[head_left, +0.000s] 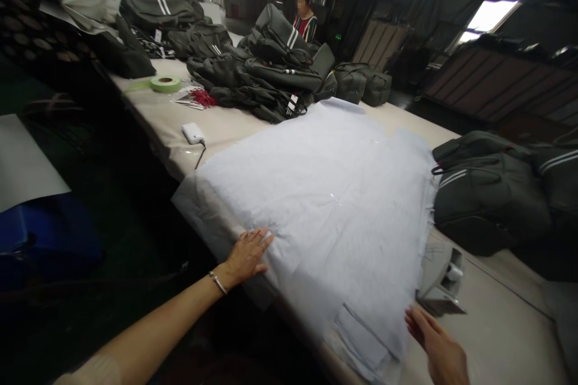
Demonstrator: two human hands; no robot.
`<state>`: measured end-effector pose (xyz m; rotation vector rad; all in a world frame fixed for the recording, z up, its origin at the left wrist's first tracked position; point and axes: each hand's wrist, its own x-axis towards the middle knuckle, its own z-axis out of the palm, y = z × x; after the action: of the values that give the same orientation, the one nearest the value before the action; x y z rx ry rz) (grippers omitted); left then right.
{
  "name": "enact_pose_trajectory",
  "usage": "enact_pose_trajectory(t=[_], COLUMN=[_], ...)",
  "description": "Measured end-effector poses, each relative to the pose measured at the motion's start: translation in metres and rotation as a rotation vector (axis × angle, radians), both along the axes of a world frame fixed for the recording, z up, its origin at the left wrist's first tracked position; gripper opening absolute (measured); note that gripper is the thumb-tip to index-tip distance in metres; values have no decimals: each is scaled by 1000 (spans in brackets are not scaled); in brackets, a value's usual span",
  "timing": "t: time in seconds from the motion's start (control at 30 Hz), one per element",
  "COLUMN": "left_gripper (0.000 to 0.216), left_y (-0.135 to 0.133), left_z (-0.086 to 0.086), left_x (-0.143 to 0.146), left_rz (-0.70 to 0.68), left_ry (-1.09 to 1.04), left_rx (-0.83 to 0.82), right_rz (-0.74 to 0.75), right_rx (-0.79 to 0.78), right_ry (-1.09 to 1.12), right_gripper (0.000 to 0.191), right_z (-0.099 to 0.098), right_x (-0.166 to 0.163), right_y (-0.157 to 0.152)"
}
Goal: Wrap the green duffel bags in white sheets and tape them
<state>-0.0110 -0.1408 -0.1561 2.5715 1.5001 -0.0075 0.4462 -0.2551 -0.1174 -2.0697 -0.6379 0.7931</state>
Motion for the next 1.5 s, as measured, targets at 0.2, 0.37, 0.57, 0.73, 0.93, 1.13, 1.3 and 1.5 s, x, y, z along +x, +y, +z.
enact_pose_trajectory(t=[0.2, 0.37, 0.57, 0.73, 0.93, 1.13, 1.3, 1.5], left_gripper=[86, 91, 97, 79, 66, 70, 70, 72], left_y=[2, 4, 6, 18, 68, 116, 140, 195], left_z=[-3, -5, -8, 6, 19, -11, -21, -17], left_x=[-3, -13, -20, -22, -20, -15, -1, 24], left_rz=[-30, -93, -170, -236, -242, -183, -166, -155], left_ry=[-41, -83, -116, -151, -223, -137, -49, -24], left_rx=[-6, -11, -17, 10, 128, 144, 129, 135], right_rz=[690, 771, 722, 655, 561, 865, 927, 960], right_rx=[-59, -268, -500, -586, -348, -23, -15, 5], right_ry=[250, -20, -424, -600, -754, -988, -971, -886], right_gripper=[67, 17, 21, 39, 61, 69, 70, 69], right_z=[56, 24, -3, 14, 18, -44, -73, -62], right_x=[-184, -244, -241, -221, -202, -234, -226, -198], right_y=[75, 117, 124, 114, 115, 156, 193, 255])
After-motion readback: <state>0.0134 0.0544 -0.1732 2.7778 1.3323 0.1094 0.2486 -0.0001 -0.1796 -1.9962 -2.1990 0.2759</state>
